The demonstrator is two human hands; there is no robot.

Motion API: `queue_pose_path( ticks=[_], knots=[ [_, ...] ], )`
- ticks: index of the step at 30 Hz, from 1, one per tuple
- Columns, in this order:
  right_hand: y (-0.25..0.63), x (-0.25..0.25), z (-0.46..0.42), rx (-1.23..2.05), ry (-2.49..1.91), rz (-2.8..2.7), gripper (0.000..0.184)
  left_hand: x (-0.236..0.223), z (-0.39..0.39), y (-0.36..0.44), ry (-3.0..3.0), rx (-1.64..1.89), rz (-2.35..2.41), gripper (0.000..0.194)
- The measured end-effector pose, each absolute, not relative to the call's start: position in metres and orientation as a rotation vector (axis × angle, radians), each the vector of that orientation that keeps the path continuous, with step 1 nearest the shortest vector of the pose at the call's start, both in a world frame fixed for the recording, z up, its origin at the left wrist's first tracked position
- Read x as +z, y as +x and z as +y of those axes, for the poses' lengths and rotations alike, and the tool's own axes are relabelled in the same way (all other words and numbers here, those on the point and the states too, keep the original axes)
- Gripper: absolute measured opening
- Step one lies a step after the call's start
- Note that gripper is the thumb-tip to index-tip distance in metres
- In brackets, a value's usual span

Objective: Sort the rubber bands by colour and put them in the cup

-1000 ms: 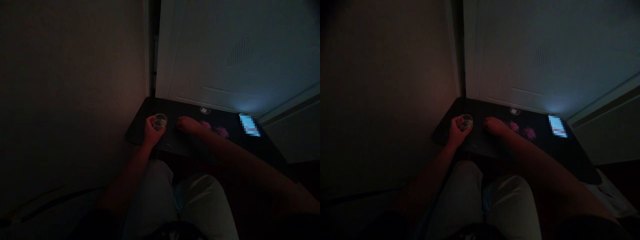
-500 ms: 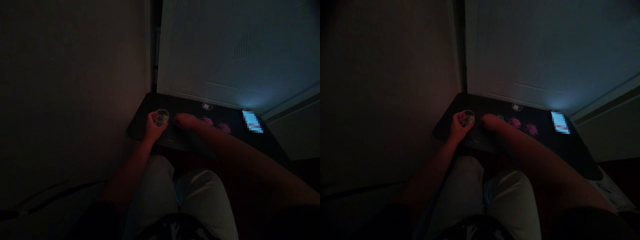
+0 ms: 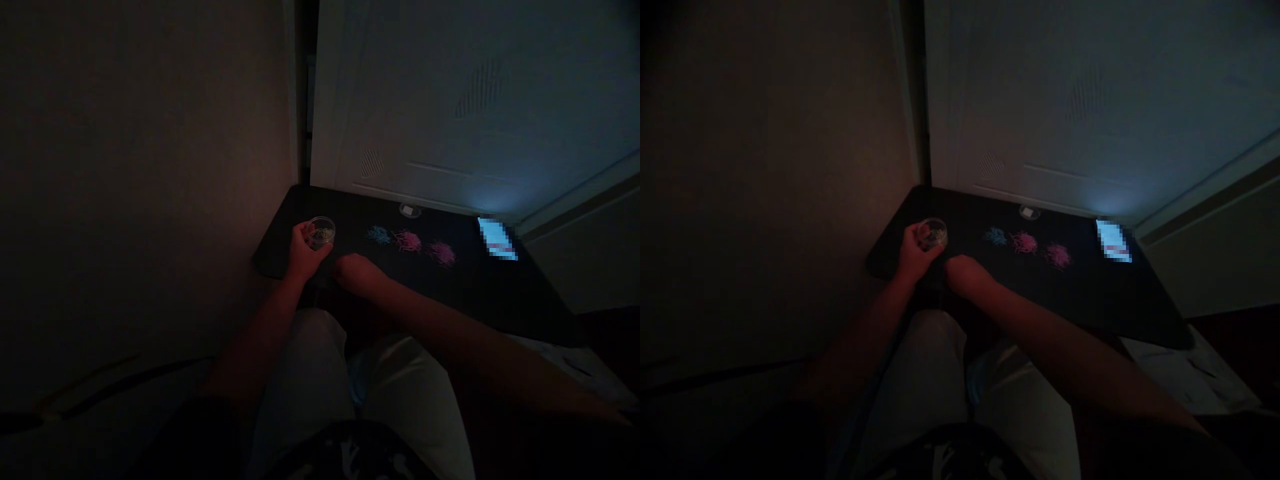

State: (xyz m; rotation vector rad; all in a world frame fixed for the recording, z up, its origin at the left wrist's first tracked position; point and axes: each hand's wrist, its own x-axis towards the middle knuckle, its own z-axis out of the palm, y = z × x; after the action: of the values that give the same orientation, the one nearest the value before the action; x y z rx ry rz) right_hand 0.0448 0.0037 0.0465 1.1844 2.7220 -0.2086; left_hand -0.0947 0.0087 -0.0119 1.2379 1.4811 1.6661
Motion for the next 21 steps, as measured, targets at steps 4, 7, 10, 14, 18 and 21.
queue_pose_path(
  ticks=[4, 7, 10, 14, 18, 21],
  knots=[
    [0.041, 0.042, 0.003, -0.128, 1.259, 2.688, 0.025, -0.012, 0.009, -0.096, 1.248, 1.657, 1.489, 0.062],
    [0.041, 0.04, 0.005, -0.157, 1.286, 2.692, 0.024, -0.013, 0.01, -0.097, 1.262, 1.647, 1.502, 0.063],
    [0.049, 0.042, 0.013, -0.319, 1.382, 2.722, 0.02, -0.015, 0.011, -0.096, 1.285, 1.645, 1.518, 0.063],
    [0.063, 0.053, 0.032, -0.673, 1.623, 2.881, 0.015, -0.014, 0.01, -0.095, 1.355, 1.622, 1.502, 0.065],
    [0.059, 0.066, 0.05, -0.861, 1.76, 3.13, 0.023, -0.011, 0.008, -0.093, 1.492, 1.544, 1.449, 0.064],
    [0.05, 0.07, 0.057, -0.576, 1.594, 3.203, 0.02, -0.008, 0.007, -0.093, 1.533, 1.481, 1.415, 0.062]
  ],
)
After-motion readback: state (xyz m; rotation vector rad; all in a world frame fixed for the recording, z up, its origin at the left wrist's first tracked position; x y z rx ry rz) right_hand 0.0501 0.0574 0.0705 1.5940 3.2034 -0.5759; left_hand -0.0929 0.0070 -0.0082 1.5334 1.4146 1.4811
